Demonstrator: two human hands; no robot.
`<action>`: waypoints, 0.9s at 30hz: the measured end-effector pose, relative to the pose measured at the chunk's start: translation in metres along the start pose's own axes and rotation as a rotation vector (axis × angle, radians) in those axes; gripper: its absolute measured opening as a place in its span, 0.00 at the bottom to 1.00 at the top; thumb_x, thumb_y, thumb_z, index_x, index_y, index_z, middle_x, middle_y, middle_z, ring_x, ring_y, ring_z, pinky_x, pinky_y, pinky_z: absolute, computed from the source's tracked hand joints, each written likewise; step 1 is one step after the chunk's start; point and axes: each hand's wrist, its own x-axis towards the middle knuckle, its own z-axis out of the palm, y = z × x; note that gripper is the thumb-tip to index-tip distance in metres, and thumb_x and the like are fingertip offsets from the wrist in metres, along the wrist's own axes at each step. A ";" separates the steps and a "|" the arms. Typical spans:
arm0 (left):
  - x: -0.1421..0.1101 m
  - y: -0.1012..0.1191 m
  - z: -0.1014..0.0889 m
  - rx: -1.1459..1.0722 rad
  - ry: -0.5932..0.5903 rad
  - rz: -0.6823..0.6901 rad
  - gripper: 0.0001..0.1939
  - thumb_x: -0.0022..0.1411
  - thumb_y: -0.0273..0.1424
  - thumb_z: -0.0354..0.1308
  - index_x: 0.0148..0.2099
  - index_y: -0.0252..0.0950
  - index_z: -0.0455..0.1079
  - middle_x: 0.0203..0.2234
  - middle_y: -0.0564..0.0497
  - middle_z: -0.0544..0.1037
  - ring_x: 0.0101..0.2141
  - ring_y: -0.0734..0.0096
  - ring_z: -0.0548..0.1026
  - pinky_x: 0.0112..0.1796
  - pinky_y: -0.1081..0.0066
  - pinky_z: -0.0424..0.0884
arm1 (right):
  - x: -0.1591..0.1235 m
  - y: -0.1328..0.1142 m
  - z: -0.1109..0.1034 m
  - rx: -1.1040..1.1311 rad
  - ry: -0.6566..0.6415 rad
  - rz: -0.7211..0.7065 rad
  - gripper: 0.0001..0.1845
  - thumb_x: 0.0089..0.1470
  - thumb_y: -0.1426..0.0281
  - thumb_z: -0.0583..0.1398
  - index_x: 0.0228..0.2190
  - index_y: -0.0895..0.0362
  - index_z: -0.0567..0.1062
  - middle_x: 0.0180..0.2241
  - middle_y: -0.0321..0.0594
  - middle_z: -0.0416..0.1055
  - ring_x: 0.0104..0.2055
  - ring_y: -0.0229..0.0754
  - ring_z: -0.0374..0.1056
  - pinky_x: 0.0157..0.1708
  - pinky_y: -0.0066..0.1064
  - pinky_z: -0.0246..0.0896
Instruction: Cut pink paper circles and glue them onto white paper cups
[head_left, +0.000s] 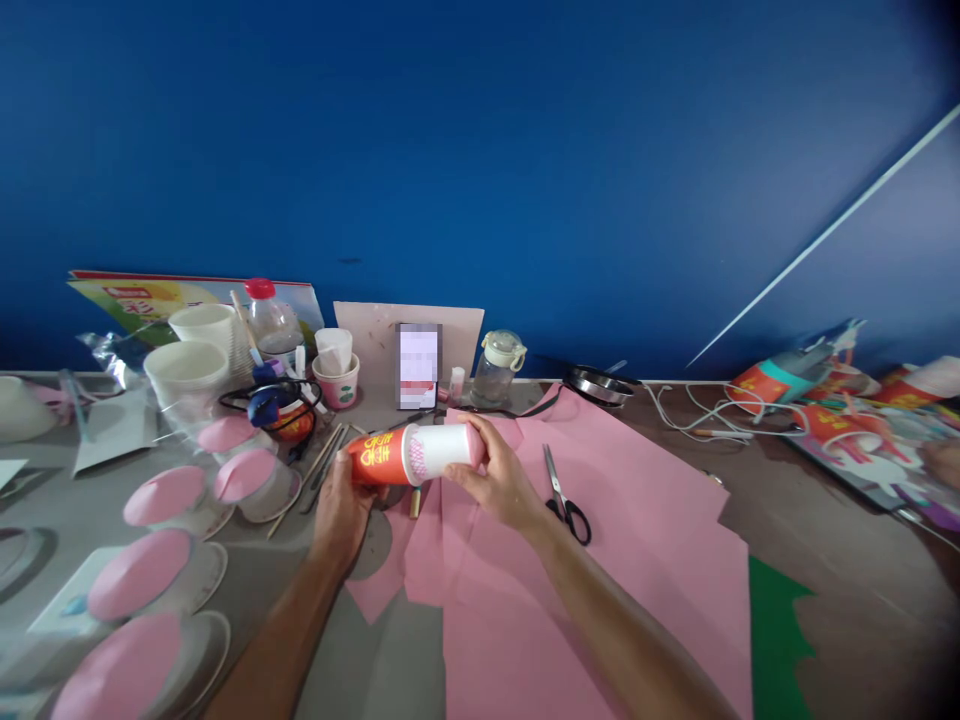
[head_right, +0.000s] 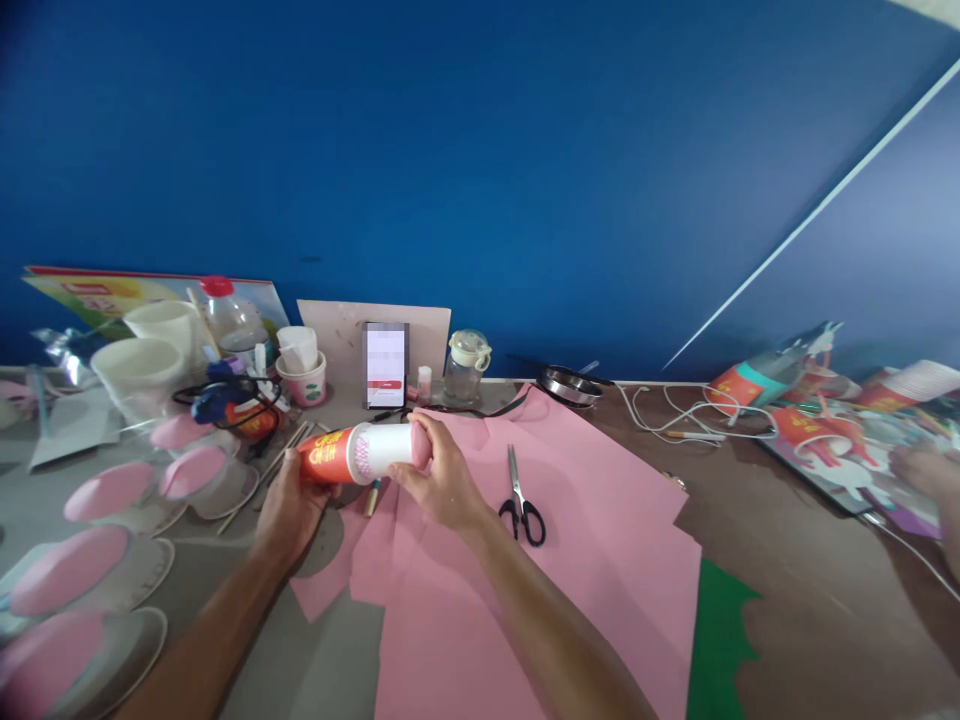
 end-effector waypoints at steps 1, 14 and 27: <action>-0.001 0.001 0.001 -0.010 0.019 -0.008 0.24 0.56 0.50 0.57 0.44 0.34 0.70 0.31 0.51 0.75 0.25 0.72 0.70 0.22 0.74 0.69 | 0.000 -0.001 0.000 -0.004 -0.002 0.004 0.32 0.47 0.67 0.64 0.54 0.57 0.63 0.56 0.51 0.63 0.58 0.52 0.61 0.56 0.45 0.57; -0.010 0.015 0.008 -0.155 0.012 -0.063 0.27 0.53 0.53 0.56 0.40 0.33 0.74 0.30 0.48 0.77 0.29 0.67 0.74 0.30 0.70 0.70 | 0.010 0.006 -0.033 0.132 0.193 0.047 0.33 0.47 0.60 0.65 0.53 0.55 0.66 0.51 0.46 0.68 0.47 0.49 0.69 0.44 0.38 0.68; -0.038 0.009 0.028 0.190 -0.188 -0.025 0.19 0.50 0.41 0.63 0.41 0.33 0.76 0.28 0.48 0.76 0.31 0.63 0.73 0.31 0.70 0.71 | 0.035 -0.084 0.017 -0.343 -0.167 -0.266 0.35 0.48 0.67 0.64 0.57 0.54 0.63 0.54 0.48 0.63 0.56 0.55 0.61 0.57 0.47 0.55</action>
